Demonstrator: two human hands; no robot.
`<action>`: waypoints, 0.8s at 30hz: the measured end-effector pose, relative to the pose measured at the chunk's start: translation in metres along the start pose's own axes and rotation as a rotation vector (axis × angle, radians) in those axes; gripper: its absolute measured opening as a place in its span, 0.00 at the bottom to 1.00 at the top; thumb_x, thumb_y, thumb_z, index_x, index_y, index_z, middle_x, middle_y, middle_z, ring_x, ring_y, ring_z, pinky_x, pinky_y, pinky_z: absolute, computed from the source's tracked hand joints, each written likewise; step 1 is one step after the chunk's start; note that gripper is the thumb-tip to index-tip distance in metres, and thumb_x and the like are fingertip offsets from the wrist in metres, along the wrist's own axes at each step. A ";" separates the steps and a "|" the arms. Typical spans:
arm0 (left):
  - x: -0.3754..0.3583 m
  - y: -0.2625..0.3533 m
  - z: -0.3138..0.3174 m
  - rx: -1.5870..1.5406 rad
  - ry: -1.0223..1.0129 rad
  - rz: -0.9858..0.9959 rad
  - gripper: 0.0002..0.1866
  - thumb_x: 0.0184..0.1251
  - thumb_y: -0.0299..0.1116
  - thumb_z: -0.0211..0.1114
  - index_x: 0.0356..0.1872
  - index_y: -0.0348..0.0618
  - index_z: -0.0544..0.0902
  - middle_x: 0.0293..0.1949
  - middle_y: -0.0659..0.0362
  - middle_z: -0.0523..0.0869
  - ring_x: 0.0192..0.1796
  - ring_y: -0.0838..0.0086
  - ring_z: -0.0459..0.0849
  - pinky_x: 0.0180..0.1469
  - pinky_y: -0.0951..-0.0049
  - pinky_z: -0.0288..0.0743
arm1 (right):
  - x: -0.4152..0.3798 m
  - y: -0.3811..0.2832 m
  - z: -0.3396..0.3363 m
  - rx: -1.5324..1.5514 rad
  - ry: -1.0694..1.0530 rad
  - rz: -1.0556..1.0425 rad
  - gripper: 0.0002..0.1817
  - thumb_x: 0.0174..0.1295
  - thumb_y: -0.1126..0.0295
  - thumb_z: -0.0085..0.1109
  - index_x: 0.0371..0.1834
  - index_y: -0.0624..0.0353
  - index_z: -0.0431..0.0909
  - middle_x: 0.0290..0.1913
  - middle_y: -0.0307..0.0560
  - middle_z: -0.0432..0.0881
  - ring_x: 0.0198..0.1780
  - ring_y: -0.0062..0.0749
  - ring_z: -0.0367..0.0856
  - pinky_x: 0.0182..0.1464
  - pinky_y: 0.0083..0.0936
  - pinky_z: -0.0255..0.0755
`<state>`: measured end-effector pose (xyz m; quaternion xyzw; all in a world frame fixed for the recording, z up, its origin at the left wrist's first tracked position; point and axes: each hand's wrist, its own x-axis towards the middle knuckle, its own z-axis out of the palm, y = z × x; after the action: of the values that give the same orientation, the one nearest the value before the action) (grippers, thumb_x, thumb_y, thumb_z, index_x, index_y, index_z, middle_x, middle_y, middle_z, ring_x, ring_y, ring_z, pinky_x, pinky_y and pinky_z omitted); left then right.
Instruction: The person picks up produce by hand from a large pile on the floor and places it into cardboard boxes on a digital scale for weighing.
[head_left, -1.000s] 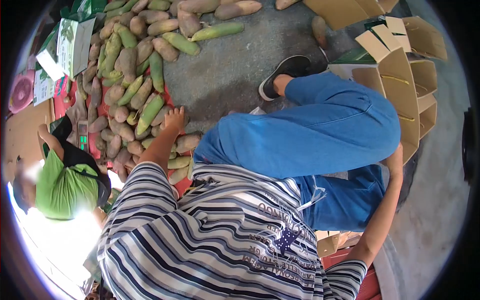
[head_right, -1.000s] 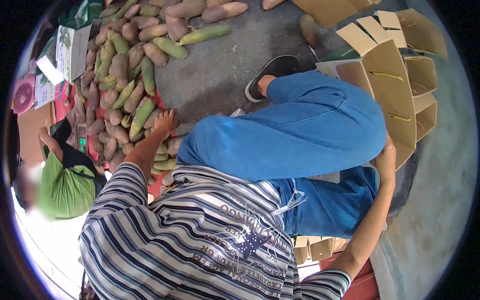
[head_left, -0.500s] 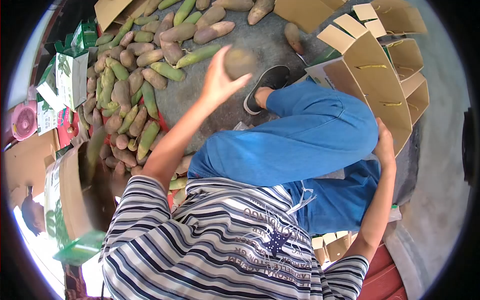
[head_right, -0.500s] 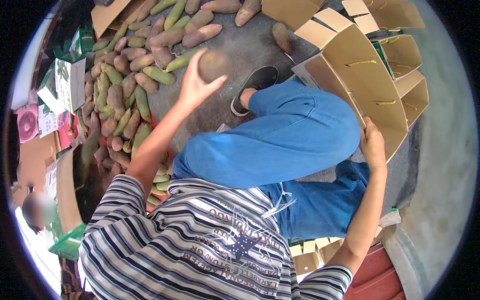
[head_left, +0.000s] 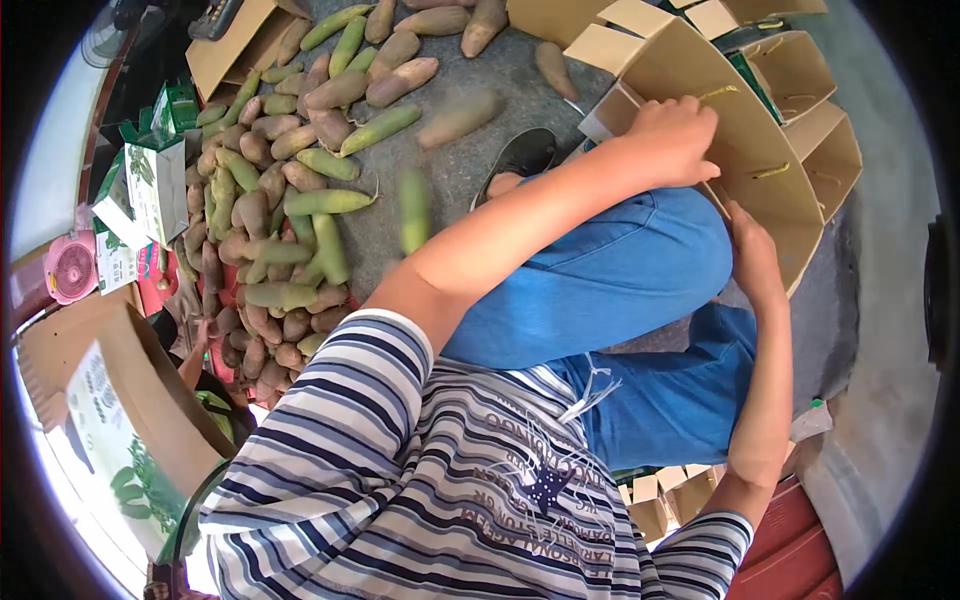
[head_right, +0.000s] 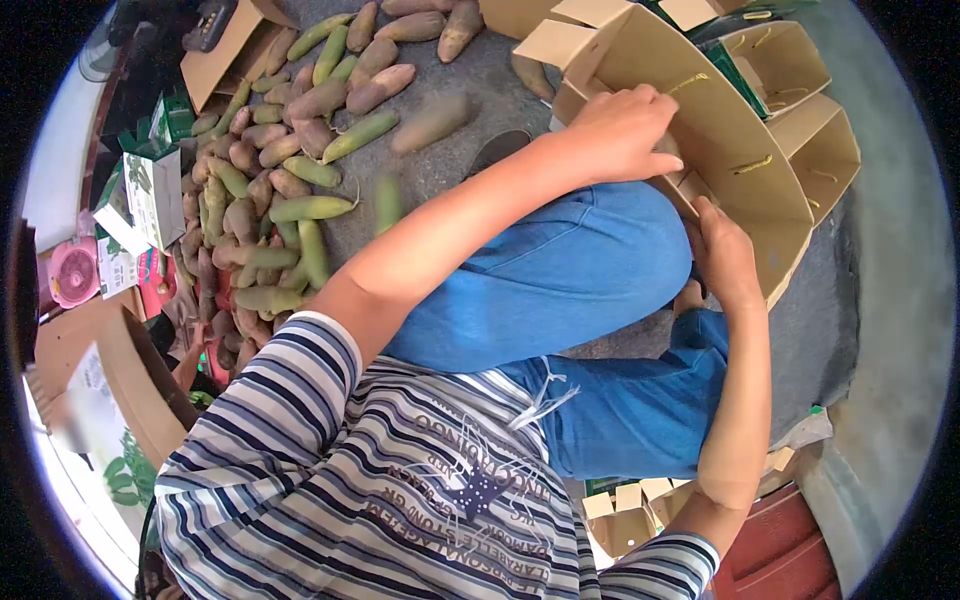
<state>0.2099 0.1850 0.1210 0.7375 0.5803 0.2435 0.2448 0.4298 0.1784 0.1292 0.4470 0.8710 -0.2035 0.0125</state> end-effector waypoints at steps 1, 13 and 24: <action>-0.002 -0.002 0.005 0.054 0.045 -0.006 0.23 0.54 0.47 0.66 0.40 0.36 0.77 0.41 0.47 0.79 0.46 0.55 0.79 0.50 0.56 0.70 | 0.000 0.001 0.001 0.002 0.017 -0.024 0.13 0.59 0.72 0.54 0.47 0.60 0.71 0.40 0.60 0.79 0.43 0.57 0.77 0.42 0.44 0.70; -0.011 -0.013 0.019 -0.166 0.404 0.215 0.19 0.56 0.41 0.64 0.45 0.42 0.78 0.47 0.52 0.78 0.49 0.58 0.78 0.52 0.60 0.70 | 0.003 -0.006 -0.002 0.047 -0.028 -0.010 0.10 0.60 0.70 0.54 0.43 0.57 0.71 0.38 0.57 0.79 0.43 0.56 0.77 0.42 0.44 0.70; -0.180 -0.197 0.001 0.183 0.075 -0.528 0.23 0.55 0.34 0.63 0.52 0.38 0.71 0.51 0.43 0.76 0.56 0.52 0.75 0.57 0.60 0.69 | 0.003 -0.005 -0.005 0.080 -0.032 0.025 0.10 0.61 0.69 0.54 0.45 0.59 0.72 0.41 0.58 0.79 0.44 0.56 0.77 0.43 0.42 0.70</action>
<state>0.0276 0.0499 -0.0198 0.5702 0.7806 0.1451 0.2108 0.4250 0.1803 0.1353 0.4546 0.8563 -0.2449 0.0111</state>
